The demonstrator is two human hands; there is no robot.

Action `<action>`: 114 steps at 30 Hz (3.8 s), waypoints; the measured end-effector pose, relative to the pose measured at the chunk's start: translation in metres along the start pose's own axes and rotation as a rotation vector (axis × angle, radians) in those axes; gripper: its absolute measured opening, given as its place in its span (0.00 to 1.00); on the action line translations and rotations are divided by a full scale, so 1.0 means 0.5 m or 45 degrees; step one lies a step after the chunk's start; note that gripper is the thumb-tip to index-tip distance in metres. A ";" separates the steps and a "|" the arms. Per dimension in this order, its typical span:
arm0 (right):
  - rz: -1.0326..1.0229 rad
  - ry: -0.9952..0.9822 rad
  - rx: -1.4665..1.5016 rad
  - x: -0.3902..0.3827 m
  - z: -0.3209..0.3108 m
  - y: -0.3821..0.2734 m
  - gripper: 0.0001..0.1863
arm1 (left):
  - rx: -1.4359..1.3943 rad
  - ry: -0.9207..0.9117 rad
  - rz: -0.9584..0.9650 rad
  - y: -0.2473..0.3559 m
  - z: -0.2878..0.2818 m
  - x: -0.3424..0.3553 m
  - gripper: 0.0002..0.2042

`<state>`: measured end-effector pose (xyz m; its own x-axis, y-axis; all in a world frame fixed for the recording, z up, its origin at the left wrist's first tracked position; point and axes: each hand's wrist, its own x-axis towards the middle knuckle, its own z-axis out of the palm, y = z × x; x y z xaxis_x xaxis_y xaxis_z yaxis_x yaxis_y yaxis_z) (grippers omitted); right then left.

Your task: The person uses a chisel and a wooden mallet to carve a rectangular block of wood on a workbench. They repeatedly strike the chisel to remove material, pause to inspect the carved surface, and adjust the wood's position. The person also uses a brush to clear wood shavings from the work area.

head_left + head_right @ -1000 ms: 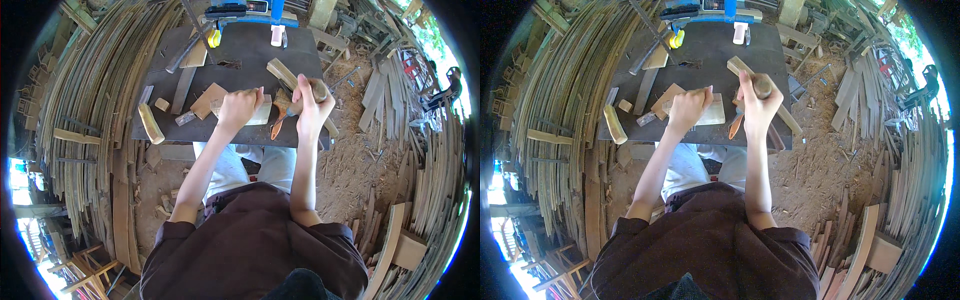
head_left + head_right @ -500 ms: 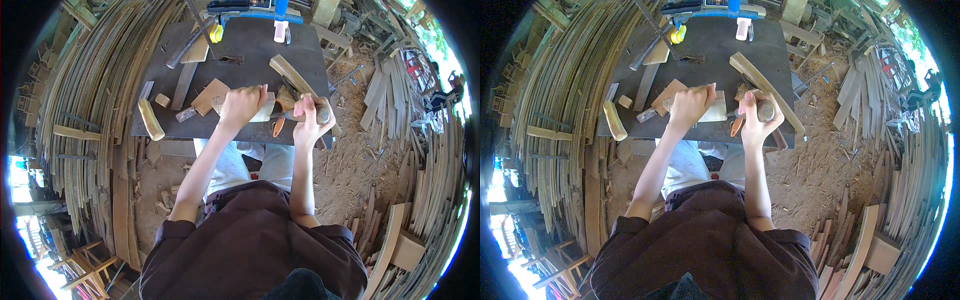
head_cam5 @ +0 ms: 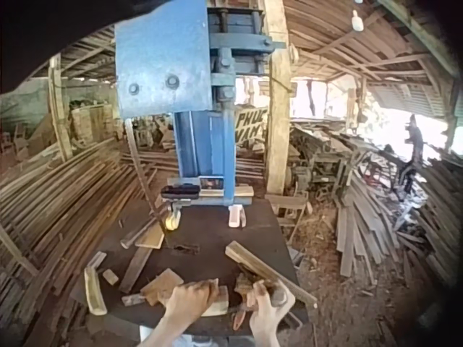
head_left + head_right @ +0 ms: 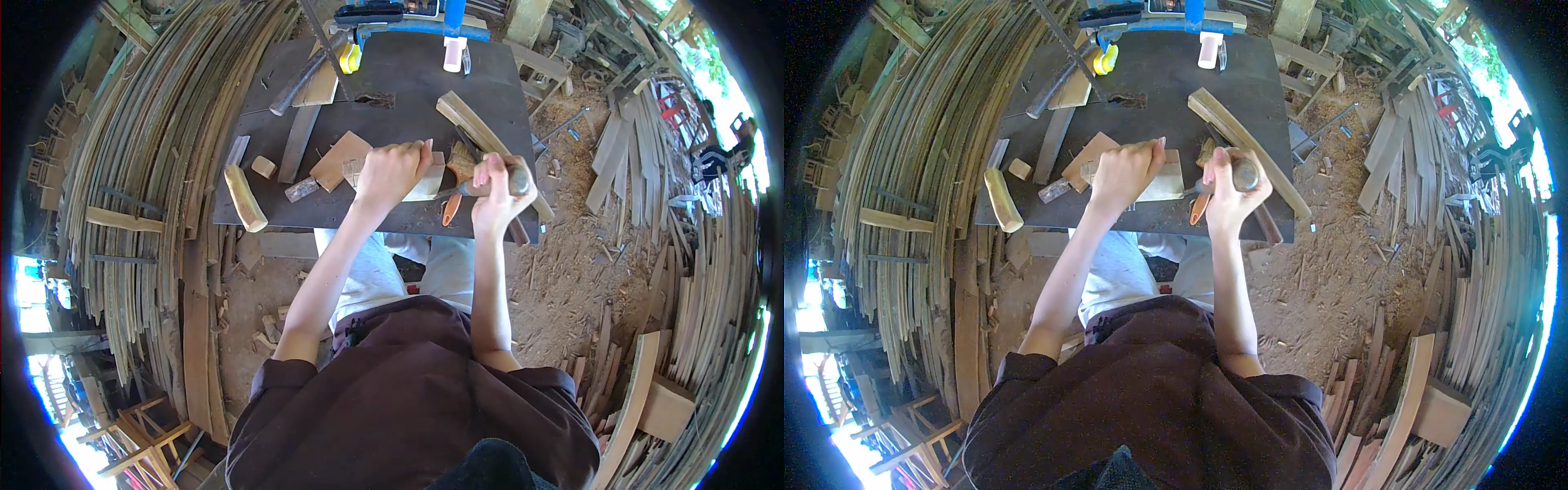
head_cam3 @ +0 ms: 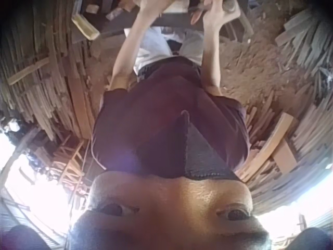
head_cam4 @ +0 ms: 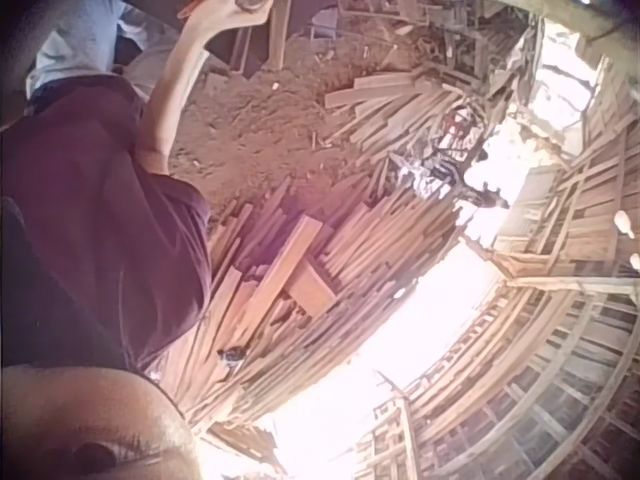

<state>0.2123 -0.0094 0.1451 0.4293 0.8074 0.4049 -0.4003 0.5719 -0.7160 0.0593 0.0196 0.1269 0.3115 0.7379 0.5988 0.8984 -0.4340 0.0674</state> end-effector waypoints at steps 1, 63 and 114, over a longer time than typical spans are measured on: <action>0.015 0.000 -0.022 -0.003 -0.004 0.008 0.08 | -0.013 0.007 -0.001 0.002 -0.001 0.000 0.16; 0.072 0.111 -0.002 -0.004 -0.008 0.027 0.09 | -0.071 -0.054 -0.028 0.007 -0.011 -0.004 0.15; 0.114 -0.240 0.132 0.014 -0.052 0.022 0.03 | -0.113 -0.060 0.148 -0.011 -0.025 -0.003 0.15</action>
<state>0.2320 -0.0013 0.1251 0.2334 0.8627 0.4487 -0.5150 0.5011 -0.6955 0.0502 0.0142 0.1354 0.4282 0.7024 0.5686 0.8250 -0.5606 0.0713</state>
